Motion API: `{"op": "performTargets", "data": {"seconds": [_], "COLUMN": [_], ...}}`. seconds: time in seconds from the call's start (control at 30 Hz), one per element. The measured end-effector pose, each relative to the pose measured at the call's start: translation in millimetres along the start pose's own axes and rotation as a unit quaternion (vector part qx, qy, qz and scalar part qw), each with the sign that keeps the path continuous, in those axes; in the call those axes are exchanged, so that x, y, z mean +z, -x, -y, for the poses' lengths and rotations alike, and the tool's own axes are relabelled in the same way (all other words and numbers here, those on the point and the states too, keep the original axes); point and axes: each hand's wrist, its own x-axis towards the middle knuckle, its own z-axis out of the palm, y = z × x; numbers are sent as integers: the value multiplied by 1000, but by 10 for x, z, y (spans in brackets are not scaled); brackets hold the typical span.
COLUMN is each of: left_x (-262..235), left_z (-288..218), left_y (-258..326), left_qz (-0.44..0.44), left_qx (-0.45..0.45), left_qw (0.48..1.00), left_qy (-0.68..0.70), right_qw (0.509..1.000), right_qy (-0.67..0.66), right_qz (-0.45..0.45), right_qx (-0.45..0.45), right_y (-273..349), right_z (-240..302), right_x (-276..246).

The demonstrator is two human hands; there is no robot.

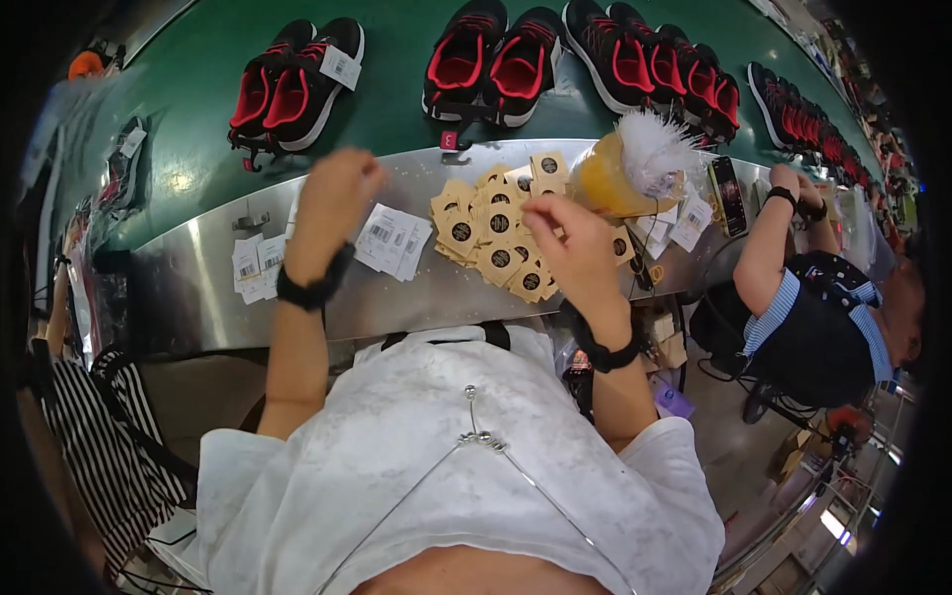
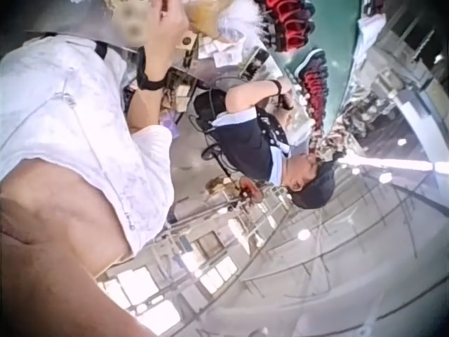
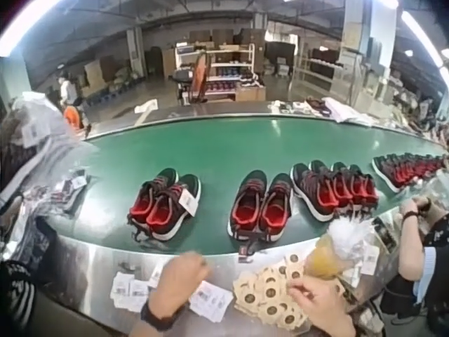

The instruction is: Attaching identification labels and tags to finished athletic shoes on a factory production line.

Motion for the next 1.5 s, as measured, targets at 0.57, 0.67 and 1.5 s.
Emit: {"op": "performTargets", "data": {"seconds": [0.57,0.67,1.5], "left_x": [323,209,436], "left_z": [-65,-36,-1568], "left_y": [605,647,-580], "left_qz": [-11,-32,178], "left_qx": [-50,-25,163], "left_qw": [983,956,856], "left_qy": [176,289,457], "right_qw": [990,991,919], "right_qy": [130,108,220], "right_qz": [57,76,-311], "right_qx": [-15,5,-105], "right_y": [-25,-14,-631], "right_z": [-194,-144,-38], "right_x": [553,440,-1063]}}
